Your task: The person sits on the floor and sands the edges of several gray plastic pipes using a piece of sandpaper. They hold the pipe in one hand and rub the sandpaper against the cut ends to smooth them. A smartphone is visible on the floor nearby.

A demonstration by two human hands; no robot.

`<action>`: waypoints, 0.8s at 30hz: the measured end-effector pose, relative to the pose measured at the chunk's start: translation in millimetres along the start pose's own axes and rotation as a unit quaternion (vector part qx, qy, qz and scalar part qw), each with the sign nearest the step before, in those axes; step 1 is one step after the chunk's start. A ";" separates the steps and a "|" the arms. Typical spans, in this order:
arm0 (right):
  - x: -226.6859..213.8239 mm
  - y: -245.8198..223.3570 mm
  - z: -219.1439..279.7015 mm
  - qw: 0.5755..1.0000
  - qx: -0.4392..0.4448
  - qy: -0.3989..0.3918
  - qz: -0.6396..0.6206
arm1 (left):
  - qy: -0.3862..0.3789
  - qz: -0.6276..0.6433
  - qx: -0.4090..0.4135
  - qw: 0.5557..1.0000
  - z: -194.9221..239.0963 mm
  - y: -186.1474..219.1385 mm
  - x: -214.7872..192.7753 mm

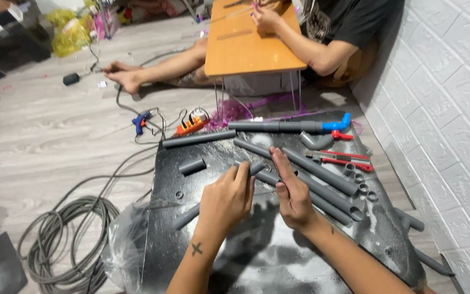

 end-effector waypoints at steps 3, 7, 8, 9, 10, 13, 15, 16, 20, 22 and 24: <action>6.5 1.1 4.6 1.000 -0.012 -0.016 0.011 | -0.010 0.045 0.012 0.999 2.5 -2.4 6.2; 11.2 4.5 10.3 0.997 -0.042 -0.039 0.050 | -0.052 0.139 0.004 0.989 8.1 -5.8 12.2; 9.1 9.4 11.5 0.998 -0.032 -0.034 0.033 | -0.079 0.184 -0.002 0.980 9.7 -7.4 16.9; 6.8 14.1 12.8 0.999 -0.021 -0.029 0.016 | -0.106 0.229 -0.008 0.968 11.6 -8.5 21.3; 4.3 10.8 9.5 0.999 -0.019 -0.030 0.015 | -0.109 0.229 -0.009 0.967 9.6 -8.8 17.1; -4.8 7.4 1.9 1.000 0.019 -0.003 -0.007 | -0.149 0.327 -0.037 0.932 5.7 -9.2 12.4; -6.5 7.0 0.1 0.999 0.029 0.003 -0.021 | -0.161 0.373 -0.045 0.913 4.5 -7.7 12.0; -6.3 5.5 -0.3 0.999 0.032 0.004 -0.020 | -0.164 0.374 -0.045 0.912 3.9 -7.4 10.9; -2.7 5.1 -1.9 0.996 0.053 -0.010 -0.068 | -0.141 0.391 -0.037 0.909 -1.6 -10.4 -1.0; -0.6 5.1 -1.0 0.995 0.049 -0.015 -0.085 | -0.121 0.384 -0.029 0.915 -2.7 -13.2 -6.1; 2.3 5.9 0.5 0.996 0.044 -0.030 -0.077 | -0.119 0.396 -0.022 0.910 -1.9 -13.8 -5.1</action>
Point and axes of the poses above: each hand's wrist, its own z-axis away from the middle knuckle, its own x-axis out of the palm, y = z × x, the point moved 7 cm from there along -z, towards the middle knuckle, and after that the axes turned 9 degrees about -z, right-handed, at the moved point
